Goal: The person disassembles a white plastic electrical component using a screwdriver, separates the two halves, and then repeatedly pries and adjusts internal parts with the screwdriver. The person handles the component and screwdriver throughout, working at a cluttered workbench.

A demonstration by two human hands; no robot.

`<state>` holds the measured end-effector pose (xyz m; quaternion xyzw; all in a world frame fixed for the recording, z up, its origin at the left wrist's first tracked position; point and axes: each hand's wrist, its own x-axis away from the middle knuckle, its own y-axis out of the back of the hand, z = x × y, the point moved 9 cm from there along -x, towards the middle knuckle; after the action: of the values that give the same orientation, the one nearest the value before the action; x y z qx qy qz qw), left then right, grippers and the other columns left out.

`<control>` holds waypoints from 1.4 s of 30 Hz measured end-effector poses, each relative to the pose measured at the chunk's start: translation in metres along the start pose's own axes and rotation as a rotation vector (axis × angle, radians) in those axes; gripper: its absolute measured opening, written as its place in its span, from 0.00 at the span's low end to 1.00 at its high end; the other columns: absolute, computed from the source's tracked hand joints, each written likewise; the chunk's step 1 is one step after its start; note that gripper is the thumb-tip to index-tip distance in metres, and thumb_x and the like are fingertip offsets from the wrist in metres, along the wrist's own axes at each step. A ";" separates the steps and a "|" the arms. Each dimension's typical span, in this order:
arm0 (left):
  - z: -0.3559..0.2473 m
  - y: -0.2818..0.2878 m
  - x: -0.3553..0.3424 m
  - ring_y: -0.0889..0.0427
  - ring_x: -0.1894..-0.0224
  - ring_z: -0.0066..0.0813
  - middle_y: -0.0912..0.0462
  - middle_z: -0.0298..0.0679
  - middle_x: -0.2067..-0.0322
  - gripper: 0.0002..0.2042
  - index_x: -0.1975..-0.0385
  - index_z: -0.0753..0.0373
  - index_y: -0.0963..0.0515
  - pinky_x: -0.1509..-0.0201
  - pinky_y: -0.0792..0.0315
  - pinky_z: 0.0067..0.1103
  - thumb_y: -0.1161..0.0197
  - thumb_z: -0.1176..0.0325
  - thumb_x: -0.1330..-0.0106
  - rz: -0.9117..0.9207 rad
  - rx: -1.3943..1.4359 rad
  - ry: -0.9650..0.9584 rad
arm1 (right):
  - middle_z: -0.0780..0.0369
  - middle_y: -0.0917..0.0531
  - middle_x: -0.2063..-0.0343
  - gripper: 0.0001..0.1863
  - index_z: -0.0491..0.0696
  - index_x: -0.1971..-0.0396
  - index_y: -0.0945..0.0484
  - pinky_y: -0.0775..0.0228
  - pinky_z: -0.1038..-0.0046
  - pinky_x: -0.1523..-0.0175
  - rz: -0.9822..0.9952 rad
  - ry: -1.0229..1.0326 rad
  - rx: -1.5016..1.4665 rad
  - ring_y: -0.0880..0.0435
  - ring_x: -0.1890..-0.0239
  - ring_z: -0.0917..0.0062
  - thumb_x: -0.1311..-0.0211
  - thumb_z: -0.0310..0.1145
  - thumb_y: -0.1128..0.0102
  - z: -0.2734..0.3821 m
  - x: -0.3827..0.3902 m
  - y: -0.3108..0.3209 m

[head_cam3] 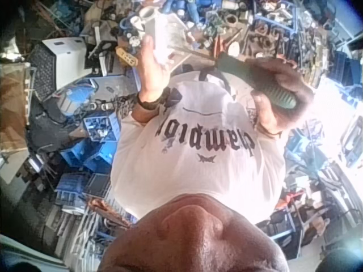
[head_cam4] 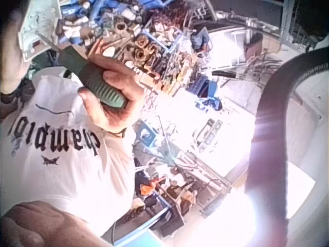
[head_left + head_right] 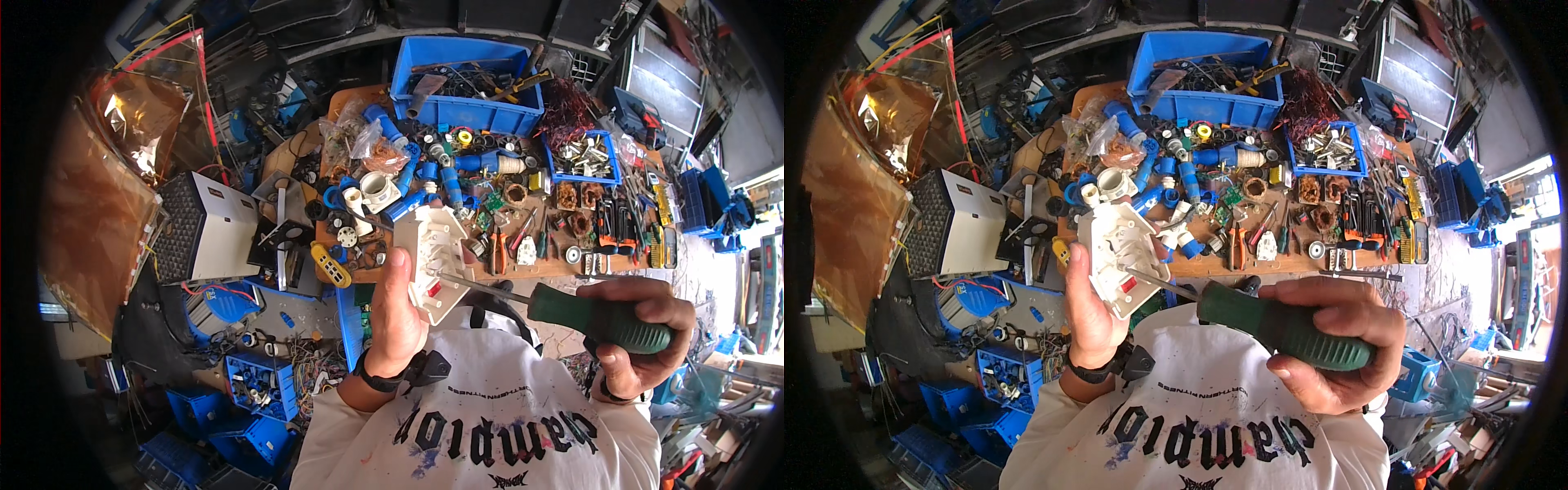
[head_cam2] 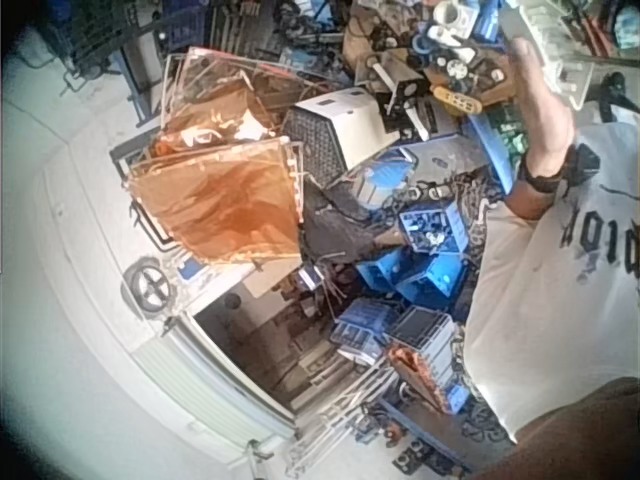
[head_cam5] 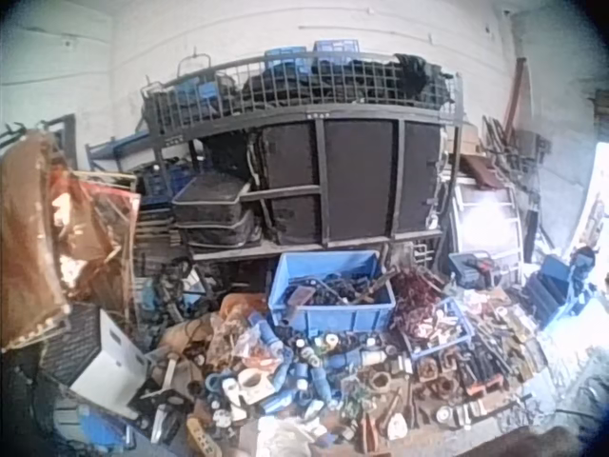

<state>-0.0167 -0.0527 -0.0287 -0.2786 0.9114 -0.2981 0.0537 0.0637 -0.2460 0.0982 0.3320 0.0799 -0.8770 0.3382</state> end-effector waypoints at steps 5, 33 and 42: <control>-0.004 0.004 -0.002 0.23 0.54 0.32 0.27 0.45 0.52 0.32 0.37 0.66 0.44 0.53 0.26 0.28 0.62 0.45 0.31 0.021 -0.061 -0.034 | 0.46 0.21 0.65 0.31 0.39 0.60 0.34 0.25 0.72 0.61 -0.120 -0.236 0.236 0.17 0.65 0.67 0.56 0.41 0.25 -0.008 0.006 0.012; 0.009 0.006 0.006 0.21 0.56 0.38 0.24 0.48 0.53 0.31 0.38 0.66 0.42 0.53 0.25 0.31 0.64 0.46 0.30 -0.030 0.110 0.122 | 0.42 0.24 0.61 0.19 0.53 0.63 0.32 0.25 0.70 0.63 -0.003 -0.060 0.191 0.19 0.66 0.63 0.51 0.33 0.29 0.002 -0.002 -0.004; 0.011 0.004 0.007 0.21 0.56 0.38 0.24 0.48 0.53 0.31 0.38 0.66 0.42 0.52 0.26 0.32 0.62 0.46 0.31 0.007 0.101 0.113 | 0.44 0.23 0.62 0.29 0.48 0.58 0.36 0.26 0.71 0.62 -0.026 -0.056 0.117 0.20 0.63 0.64 0.53 0.41 0.27 0.001 0.002 0.006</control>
<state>-0.0213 -0.0595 -0.0393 -0.2550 0.8978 -0.3586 0.0174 0.0656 -0.2518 0.0981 0.3255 0.0231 -0.8934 0.3087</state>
